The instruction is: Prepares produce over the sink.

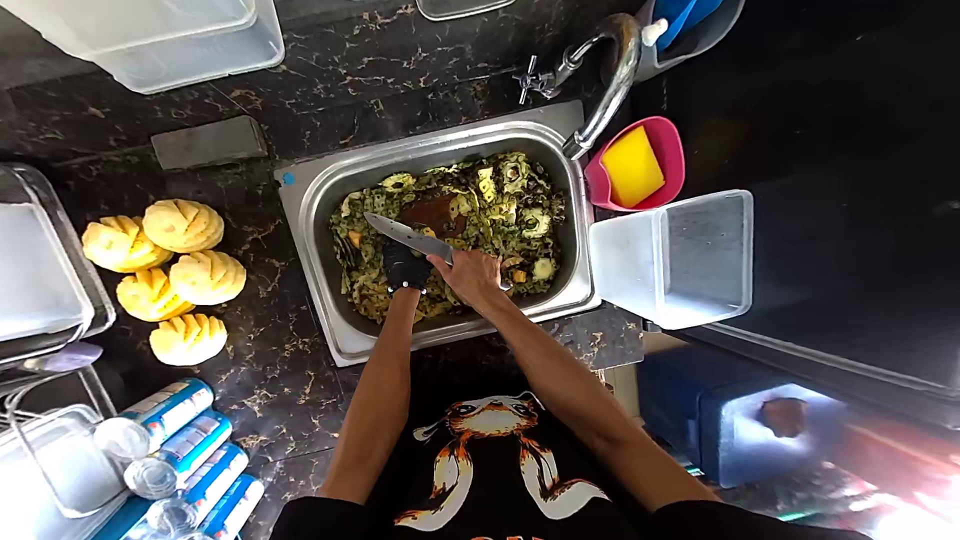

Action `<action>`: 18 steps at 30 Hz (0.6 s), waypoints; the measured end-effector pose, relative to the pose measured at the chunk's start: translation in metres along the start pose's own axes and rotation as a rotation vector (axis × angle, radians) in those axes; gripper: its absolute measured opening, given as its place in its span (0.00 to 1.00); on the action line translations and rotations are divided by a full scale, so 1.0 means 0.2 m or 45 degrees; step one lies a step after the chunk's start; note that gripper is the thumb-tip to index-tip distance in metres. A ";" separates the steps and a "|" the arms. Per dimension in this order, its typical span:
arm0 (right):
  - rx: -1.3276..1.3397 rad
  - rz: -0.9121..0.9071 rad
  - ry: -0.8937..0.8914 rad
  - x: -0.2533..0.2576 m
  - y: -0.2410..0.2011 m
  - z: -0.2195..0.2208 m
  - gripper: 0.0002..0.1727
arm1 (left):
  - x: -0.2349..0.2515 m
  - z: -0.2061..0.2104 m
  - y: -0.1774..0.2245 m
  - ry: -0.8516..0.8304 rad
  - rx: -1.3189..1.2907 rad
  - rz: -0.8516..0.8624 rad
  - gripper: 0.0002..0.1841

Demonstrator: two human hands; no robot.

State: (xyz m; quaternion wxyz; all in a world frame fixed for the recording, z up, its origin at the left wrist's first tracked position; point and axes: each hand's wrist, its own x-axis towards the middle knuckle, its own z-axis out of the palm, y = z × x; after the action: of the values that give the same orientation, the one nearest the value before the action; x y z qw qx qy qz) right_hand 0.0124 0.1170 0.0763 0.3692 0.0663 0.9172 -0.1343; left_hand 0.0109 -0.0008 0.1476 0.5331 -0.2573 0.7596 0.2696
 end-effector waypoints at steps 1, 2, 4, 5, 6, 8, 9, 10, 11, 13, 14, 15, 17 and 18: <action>-0.002 0.002 -0.006 -0.02 0.01 0.00 0.48 | 0.04 0.02 -0.03 -0.007 0.016 0.022 0.22; -0.005 0.008 -0.010 -0.04 0.02 0.00 0.49 | 0.11 0.05 -0.09 0.019 0.028 0.068 0.22; -0.024 0.022 -0.004 -0.05 0.04 0.00 0.49 | 0.29 0.12 -0.21 0.183 0.035 0.204 0.21; -0.027 0.028 -0.007 -0.04 0.03 0.00 0.49 | 0.32 0.14 -0.23 0.214 0.031 0.235 0.22; -0.018 0.033 -0.003 -0.03 0.02 0.01 0.49 | 0.32 0.15 -0.23 0.219 0.029 0.237 0.22; 0.037 0.023 0.012 0.01 -0.04 -0.02 0.49 | 0.23 0.10 -0.15 0.133 0.046 0.168 0.22; 0.064 0.015 -0.009 0.01 -0.06 -0.03 0.48 | 0.15 0.05 -0.09 -0.005 0.056 0.074 0.24; 0.072 0.012 -0.023 0.01 -0.06 -0.04 0.48 | 0.12 0.02 -0.07 -0.046 0.059 0.043 0.25; 0.069 0.010 -0.019 0.02 -0.05 -0.06 0.49 | 0.14 0.03 -0.08 0.031 0.031 0.090 0.24; 0.071 0.024 -0.042 -0.02 -0.01 -0.07 0.49 | 0.24 0.13 -0.19 0.274 -0.030 0.229 0.22; 0.086 0.033 -0.063 0.00 -0.01 -0.09 0.50 | 0.27 0.12 -0.19 0.280 -0.036 0.232 0.22; 0.112 0.044 -0.100 0.02 -0.01 -0.10 0.50 | 0.26 0.11 -0.18 0.224 -0.032 0.191 0.22; 0.184 0.047 -0.181 0.08 -0.03 -0.12 0.51 | 0.19 0.00 -0.10 0.028 0.057 0.101 0.25; 0.235 0.030 -0.217 0.13 -0.03 -0.13 0.51 | 0.20 -0.04 -0.07 0.005 0.093 0.111 0.29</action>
State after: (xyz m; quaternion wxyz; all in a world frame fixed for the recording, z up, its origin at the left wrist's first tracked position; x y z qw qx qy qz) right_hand -0.0240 0.1193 0.0779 0.4397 0.0991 0.8655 -0.2187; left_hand 0.0043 -0.0206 0.1099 0.5284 -0.2047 0.7804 0.2642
